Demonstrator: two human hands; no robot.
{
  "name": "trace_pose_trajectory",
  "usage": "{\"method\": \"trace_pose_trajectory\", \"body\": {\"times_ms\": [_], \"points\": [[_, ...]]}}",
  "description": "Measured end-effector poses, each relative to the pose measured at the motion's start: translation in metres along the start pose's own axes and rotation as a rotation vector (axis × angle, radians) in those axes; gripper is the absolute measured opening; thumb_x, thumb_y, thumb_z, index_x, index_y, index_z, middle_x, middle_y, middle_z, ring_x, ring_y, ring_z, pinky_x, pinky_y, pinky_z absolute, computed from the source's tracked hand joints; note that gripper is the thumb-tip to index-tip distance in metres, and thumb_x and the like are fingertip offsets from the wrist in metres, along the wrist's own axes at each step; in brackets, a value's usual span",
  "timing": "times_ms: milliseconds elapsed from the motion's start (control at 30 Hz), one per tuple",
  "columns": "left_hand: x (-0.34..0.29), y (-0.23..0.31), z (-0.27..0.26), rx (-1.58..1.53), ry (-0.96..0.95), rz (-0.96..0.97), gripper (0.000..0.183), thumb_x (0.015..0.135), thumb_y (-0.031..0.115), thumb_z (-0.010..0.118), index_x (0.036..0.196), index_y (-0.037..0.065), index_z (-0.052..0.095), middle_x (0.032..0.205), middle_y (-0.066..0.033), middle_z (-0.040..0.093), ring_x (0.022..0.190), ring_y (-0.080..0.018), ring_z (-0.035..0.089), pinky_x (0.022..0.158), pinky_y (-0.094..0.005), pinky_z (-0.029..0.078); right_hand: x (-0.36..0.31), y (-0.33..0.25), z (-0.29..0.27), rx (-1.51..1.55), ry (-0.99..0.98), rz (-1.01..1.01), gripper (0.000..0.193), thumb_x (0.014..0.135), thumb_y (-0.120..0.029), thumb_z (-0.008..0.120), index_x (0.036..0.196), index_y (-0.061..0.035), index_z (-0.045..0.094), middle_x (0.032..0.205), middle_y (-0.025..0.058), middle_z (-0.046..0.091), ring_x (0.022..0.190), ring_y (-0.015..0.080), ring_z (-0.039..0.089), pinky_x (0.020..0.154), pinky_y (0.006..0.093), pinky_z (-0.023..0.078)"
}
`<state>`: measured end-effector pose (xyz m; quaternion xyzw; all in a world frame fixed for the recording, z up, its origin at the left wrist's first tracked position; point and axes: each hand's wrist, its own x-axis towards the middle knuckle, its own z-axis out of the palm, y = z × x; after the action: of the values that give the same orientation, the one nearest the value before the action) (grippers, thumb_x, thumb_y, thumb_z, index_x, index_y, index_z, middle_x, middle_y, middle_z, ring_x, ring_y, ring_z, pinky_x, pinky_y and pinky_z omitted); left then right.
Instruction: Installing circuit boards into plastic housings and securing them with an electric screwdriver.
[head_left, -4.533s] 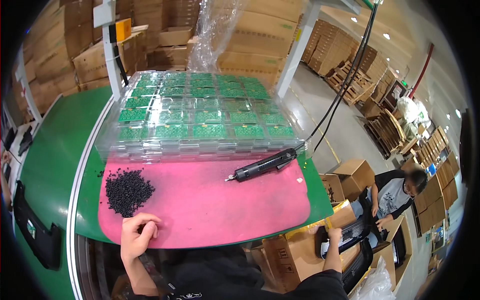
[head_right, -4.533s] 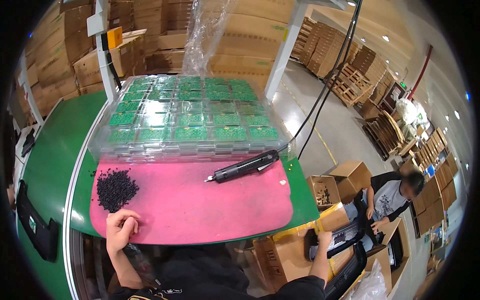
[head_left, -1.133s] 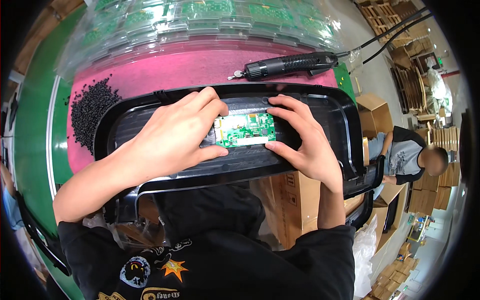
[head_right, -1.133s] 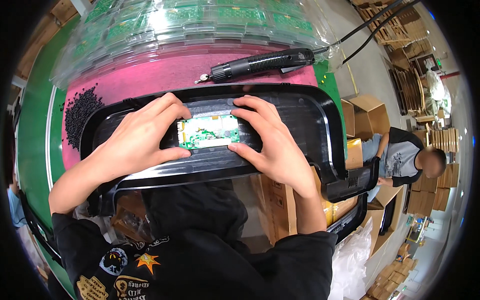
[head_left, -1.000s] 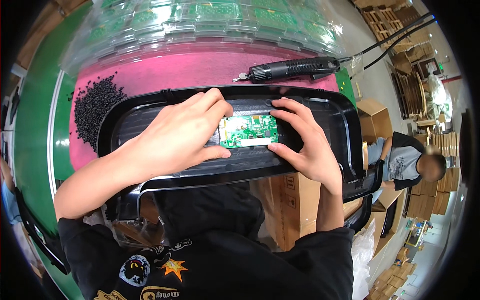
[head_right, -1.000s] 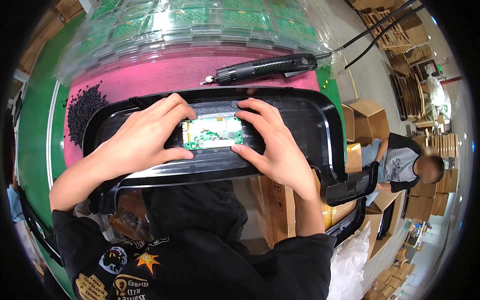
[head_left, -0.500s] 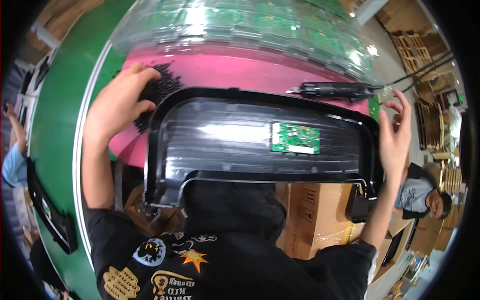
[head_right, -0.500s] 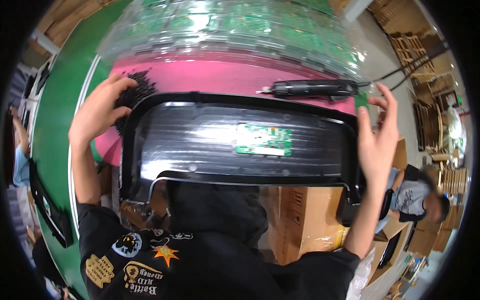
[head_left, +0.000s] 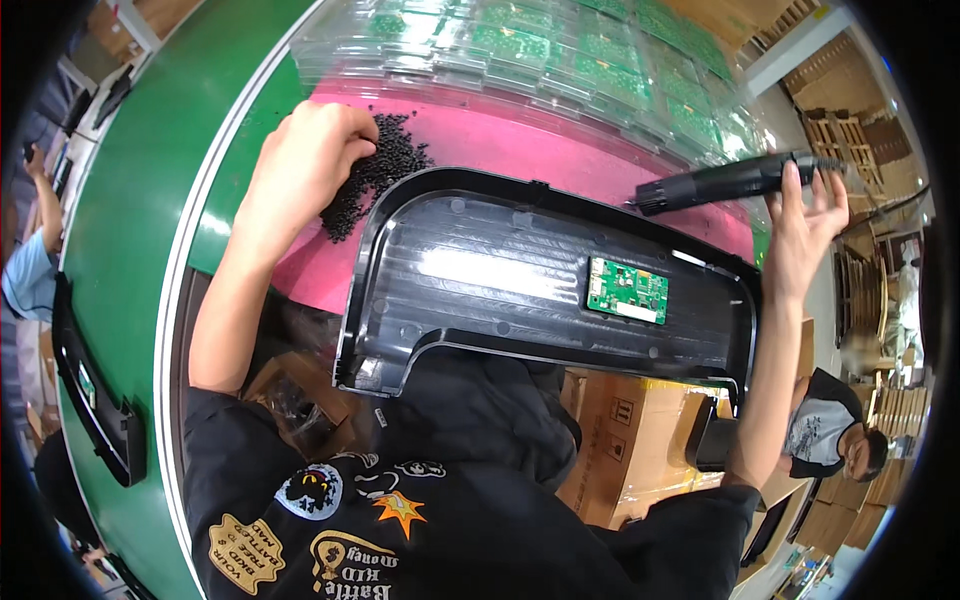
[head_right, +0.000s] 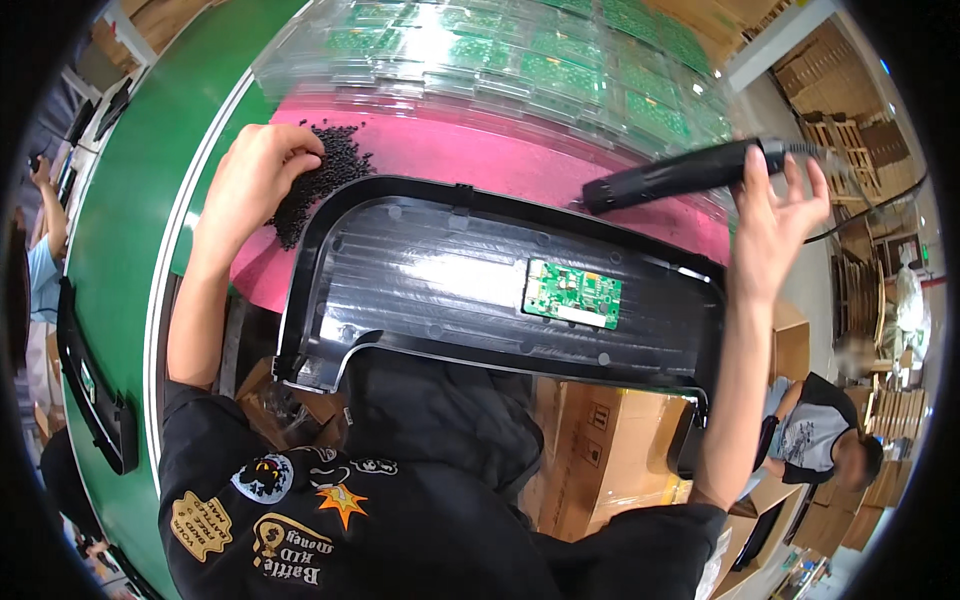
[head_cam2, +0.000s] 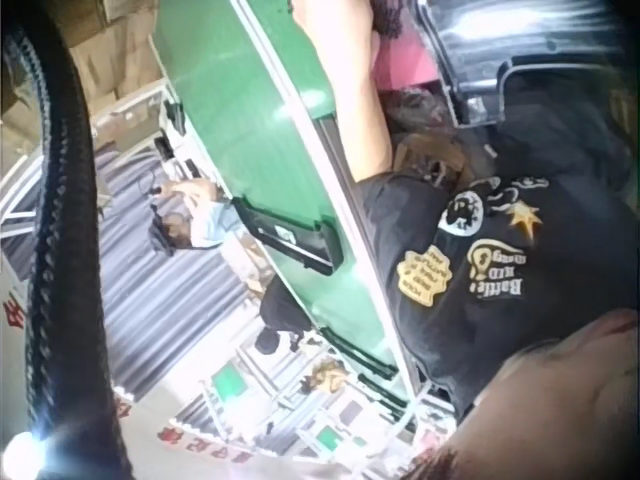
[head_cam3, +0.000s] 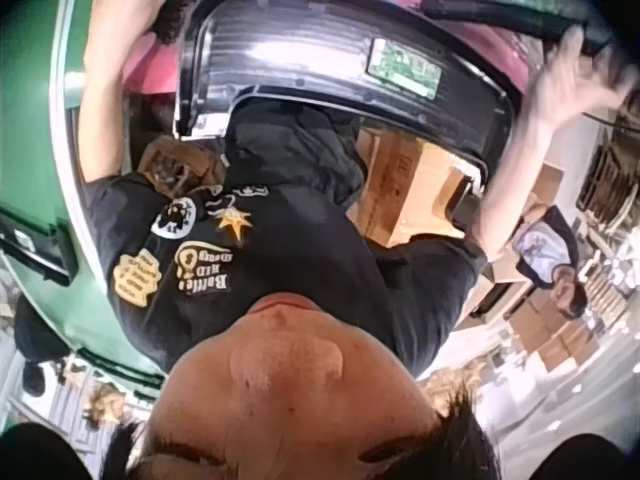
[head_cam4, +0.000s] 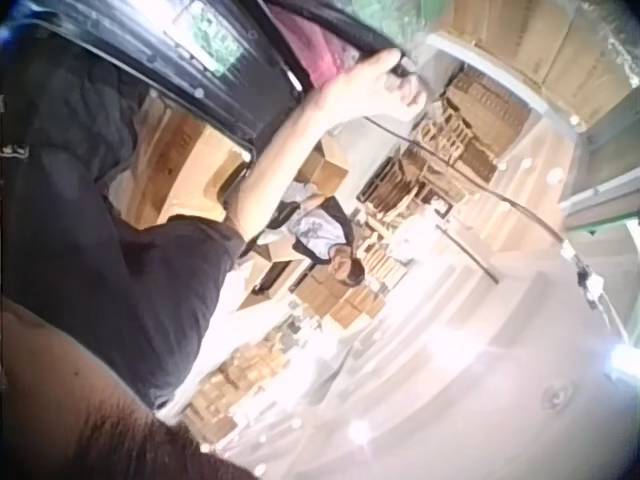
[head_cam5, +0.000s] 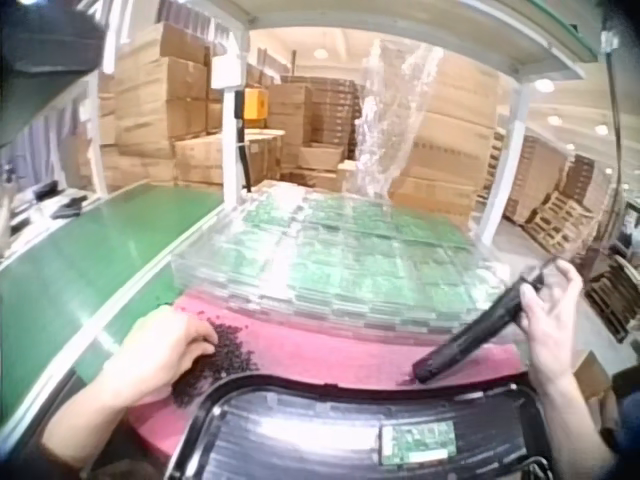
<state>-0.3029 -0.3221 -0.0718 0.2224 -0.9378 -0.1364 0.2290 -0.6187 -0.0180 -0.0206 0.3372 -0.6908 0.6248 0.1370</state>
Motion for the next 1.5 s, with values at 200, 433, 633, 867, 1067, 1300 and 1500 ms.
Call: {"method": "trace_pose_trajectory", "body": {"times_ms": [200, 433, 633, 867, 1067, 1300, 1500], "points": [[0.015, 0.001, -0.004, -0.118, 0.053, 0.048, 0.012, 0.083, 0.007, 0.065, 0.089, -0.003, 0.067, 0.084, -0.0208, 0.067, 0.081, -0.0391, 0.065, 0.073, -0.0415, 0.05, -0.013, -0.016, 0.063, 0.476, -0.484, 0.399, 0.047, 0.099, -0.039, 0.057, 0.123, 0.0005, 0.047, 0.097, 0.01, 0.065, 0.089, 0.0215, 0.065, 0.082, 0.0365, 0.055], [0.029, 0.015, 0.001, -0.104, 0.069, -0.006, 0.013, 0.087, 0.008, 0.062, 0.092, -0.004, 0.066, 0.084, -0.0211, 0.066, 0.081, -0.0392, 0.064, 0.071, -0.0422, 0.05, -0.011, -0.049, 0.051, 0.794, -0.245, 0.169, 0.072, 0.094, -0.057, 0.051, 0.128, 0.0061, 0.046, 0.082, 0.0037, 0.049, 0.08, 0.0177, 0.05, 0.091, 0.0419, 0.043], [0.046, 0.037, 0.01, -0.345, 0.002, 0.129, 0.009, 0.086, 0.001, 0.062, 0.092, -0.005, 0.065, 0.075, -0.0104, 0.067, 0.071, -0.0172, 0.064, 0.068, -0.0303, 0.049, -0.025, -0.089, 0.03, 0.978, -0.236, 0.176, 0.059, 0.085, -0.055, 0.061, 0.105, -0.0003, 0.055, 0.068, -0.0027, 0.047, 0.06, 0.0087, 0.042, 0.065, 0.0271, 0.035], [0.048, 0.128, 0.022, -0.761, -0.401, 0.348, 0.01, 0.078, 0.005, 0.075, 0.086, 0.001, 0.07, 0.075, -0.0045, 0.07, 0.067, -0.0118, 0.063, 0.06, -0.0255, 0.047, -0.049, -0.125, 0.012, 1.071, -0.329, 0.01, 0.042, 0.067, -0.043, 0.069, 0.086, -0.0112, 0.049, 0.057, -0.0063, 0.05, 0.047, 0.0074, 0.047, 0.056, 0.0232, 0.041], [0.036, 0.145, 0.015, -0.772, -0.393, 0.419, 0.012, 0.075, 0.003, 0.076, 0.085, 0.0, 0.07, 0.075, -0.0062, 0.071, 0.067, -0.0135, 0.066, 0.061, -0.0262, 0.049, -0.066, -0.13, 0.006, 0.985, -0.341, -0.117, 0.045, 0.063, -0.044, 0.07, 0.089, -0.0127, 0.052, 0.06, -0.0069, 0.055, 0.05, 0.0076, 0.053, 0.058, 0.0236, 0.045], [0.037, 0.146, 0.025, -0.857, -0.426, 0.484, 0.017, 0.075, -0.001, 0.075, 0.09, -0.001, 0.068, 0.078, -0.0092, 0.071, 0.071, -0.016, 0.069, 0.065, -0.027, 0.053, -0.061, -0.126, -0.004, 0.884, -0.522, -0.173, 0.046, 0.064, -0.043, 0.073, 0.092, -0.0126, 0.053, 0.062, -0.0056, 0.058, 0.053, 0.0074, 0.057, 0.059, 0.0239, 0.046], [0.038, 0.137, 0.043, -0.699, -0.537, 0.303, 0.029, 0.078, -0.006, 0.07, 0.106, -0.003, 0.062, 0.082, -0.013, 0.072, 0.077, -0.0186, 0.071, 0.071, -0.0289, 0.056, -0.051, -0.111, 0.008, 0.725, -0.46, -0.019, 0.069, 0.075, -0.067, 0.067, 0.103, -0.0046, 0.057, 0.063, -0.0023, 0.054, 0.053, 0.0098, 0.05, 0.056, 0.0256, 0.039]]}}
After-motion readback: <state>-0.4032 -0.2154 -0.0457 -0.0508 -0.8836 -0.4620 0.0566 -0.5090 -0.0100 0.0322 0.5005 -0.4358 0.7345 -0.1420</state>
